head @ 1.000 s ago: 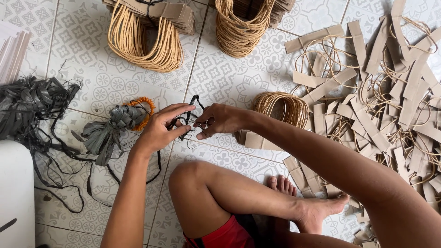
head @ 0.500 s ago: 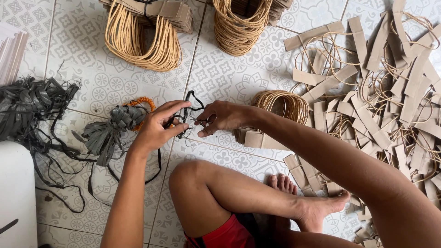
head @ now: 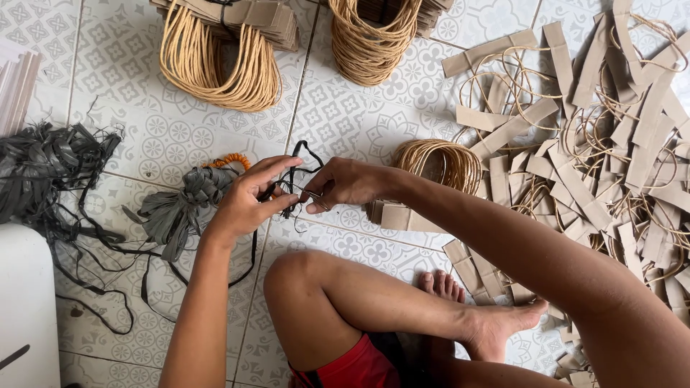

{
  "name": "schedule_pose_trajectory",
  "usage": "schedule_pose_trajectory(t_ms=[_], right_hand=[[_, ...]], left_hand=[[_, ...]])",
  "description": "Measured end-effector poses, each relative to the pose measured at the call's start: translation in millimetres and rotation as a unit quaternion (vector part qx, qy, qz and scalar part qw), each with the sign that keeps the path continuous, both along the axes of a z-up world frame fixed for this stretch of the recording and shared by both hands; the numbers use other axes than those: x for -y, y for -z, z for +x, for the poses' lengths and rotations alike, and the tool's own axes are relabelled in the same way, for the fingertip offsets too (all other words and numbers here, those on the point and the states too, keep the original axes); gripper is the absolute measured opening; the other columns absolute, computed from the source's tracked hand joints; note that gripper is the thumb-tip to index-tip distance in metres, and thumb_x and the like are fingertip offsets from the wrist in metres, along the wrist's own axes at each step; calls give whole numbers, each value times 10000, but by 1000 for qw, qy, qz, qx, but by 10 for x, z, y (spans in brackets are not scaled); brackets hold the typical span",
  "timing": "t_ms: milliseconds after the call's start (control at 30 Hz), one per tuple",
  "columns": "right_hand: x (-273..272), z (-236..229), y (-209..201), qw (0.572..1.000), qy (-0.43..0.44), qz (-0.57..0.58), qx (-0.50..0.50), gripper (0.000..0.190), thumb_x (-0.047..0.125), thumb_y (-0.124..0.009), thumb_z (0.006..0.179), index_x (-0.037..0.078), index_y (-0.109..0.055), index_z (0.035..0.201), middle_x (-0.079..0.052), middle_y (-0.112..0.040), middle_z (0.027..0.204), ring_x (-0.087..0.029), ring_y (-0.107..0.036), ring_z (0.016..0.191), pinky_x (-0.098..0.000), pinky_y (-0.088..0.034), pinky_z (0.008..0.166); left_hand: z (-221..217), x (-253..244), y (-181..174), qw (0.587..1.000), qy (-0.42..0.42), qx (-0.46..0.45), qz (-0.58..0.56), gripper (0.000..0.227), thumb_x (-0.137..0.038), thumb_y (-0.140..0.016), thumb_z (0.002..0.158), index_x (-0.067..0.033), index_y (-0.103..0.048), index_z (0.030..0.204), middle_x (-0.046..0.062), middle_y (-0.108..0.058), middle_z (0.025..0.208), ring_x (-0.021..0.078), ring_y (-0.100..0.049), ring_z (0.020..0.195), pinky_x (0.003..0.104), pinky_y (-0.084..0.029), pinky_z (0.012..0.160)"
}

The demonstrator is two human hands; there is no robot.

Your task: Tying black strings around bundles of cardboard bag handles to secure them for packaging or further processing.

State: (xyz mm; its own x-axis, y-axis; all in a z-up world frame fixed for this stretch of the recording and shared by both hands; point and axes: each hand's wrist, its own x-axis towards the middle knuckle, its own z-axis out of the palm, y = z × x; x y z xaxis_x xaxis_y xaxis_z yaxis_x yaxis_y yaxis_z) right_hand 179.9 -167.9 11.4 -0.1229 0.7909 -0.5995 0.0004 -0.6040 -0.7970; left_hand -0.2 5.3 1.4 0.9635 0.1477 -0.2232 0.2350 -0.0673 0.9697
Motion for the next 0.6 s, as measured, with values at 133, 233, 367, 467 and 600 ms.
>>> schedule_pose_trajectory(t_ms=[133,233,367,467,600], right_hand=[[-25,-22,-28,1000,7,-7,3,358,459,-824,809,164,-812,1011,-8,-639,710,-132,-588,743,-292,-498,736],[-44,-23,-3,1000,-4,-1,18,336,445,-836,806,162,-815,986,-23,-655,697,-142,-603,715,-299,-505,731],[-27,-45,-27,1000,-10,-2,20,302,454,-820,813,171,-803,918,-18,-647,681,-143,-583,708,-302,-495,724],[-21,-67,34,1000,8,-1,17,318,455,-812,817,161,-798,938,-27,-682,716,-144,-633,748,-298,-510,765],[-8,-95,93,1000,24,-1,17,321,418,-812,823,142,-804,986,-37,-728,766,-153,-720,796,-302,-535,797]], left_hand=[[-9,5,70,1000,8,-10,5,660,-29,-819,821,-65,-578,1434,220,-585,1408,281,-731,800,312,-562,582],[-9,16,68,1000,10,-5,12,638,-19,-812,827,-64,-589,1423,215,-592,1408,284,-741,801,335,-571,614],[-4,18,38,1000,20,0,24,640,-21,-806,832,-67,-582,1429,219,-586,1416,289,-743,797,355,-596,638],[34,8,-28,999,27,-2,41,639,-27,-796,843,-76,-573,1440,204,-580,1426,276,-744,803,342,-584,622],[60,28,-57,998,33,1,59,639,-15,-784,854,-78,-567,1451,205,-587,1420,279,-747,821,320,-564,599]])
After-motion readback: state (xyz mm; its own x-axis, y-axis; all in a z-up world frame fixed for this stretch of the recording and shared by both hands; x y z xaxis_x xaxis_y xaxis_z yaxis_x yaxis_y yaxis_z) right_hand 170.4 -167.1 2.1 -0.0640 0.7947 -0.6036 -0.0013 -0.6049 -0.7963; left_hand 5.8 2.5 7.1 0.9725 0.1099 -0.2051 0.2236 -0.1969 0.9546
